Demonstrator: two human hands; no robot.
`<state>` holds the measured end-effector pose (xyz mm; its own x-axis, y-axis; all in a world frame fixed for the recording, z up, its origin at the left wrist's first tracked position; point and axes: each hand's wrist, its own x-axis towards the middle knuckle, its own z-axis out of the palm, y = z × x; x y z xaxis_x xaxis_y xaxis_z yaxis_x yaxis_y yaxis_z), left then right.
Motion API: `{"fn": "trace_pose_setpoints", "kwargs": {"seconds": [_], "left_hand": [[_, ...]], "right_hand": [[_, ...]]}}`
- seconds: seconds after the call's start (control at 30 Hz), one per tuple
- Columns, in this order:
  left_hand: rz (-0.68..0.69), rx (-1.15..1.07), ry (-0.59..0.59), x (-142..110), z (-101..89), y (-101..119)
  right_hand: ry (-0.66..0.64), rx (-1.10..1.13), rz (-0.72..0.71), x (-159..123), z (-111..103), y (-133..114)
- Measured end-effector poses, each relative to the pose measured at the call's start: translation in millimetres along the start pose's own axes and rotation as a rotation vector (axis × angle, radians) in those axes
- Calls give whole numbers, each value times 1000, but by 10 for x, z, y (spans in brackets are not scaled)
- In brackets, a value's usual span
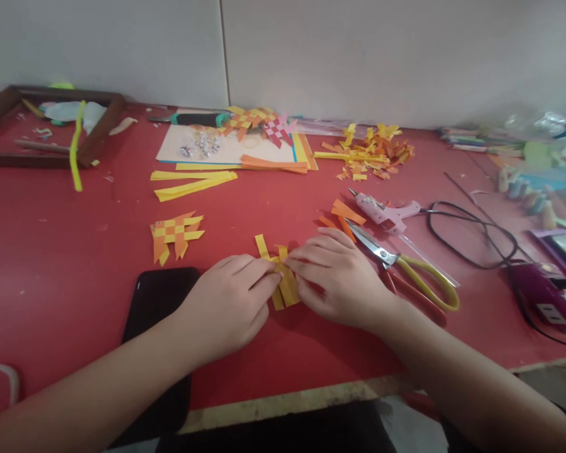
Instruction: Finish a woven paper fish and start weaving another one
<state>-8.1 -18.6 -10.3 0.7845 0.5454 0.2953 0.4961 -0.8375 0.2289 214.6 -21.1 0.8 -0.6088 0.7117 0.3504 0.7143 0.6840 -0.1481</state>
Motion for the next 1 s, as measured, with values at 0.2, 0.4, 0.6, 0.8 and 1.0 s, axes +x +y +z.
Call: {"fn": "trace_pose_setpoints", "kwargs": {"seconds": [0.2,0.4,0.6,0.8,1.0], "left_hand": [[-15,2,-51,-1,-44,35],[-19,29,-75,11,-49,41],[2,38,-59,6,-24,44],[-8,43,-87,3,-16,42],[-11,46,-95,6,-19,44]], "right_hand": [[-21,37,15,-12,31,20],[-5,13,-9,-11,36,26],[-9,-10,4,-35,35,-6],[19,-17,-1,-39,19,-17],[36,-32,-33,-26,34,-15]]}}
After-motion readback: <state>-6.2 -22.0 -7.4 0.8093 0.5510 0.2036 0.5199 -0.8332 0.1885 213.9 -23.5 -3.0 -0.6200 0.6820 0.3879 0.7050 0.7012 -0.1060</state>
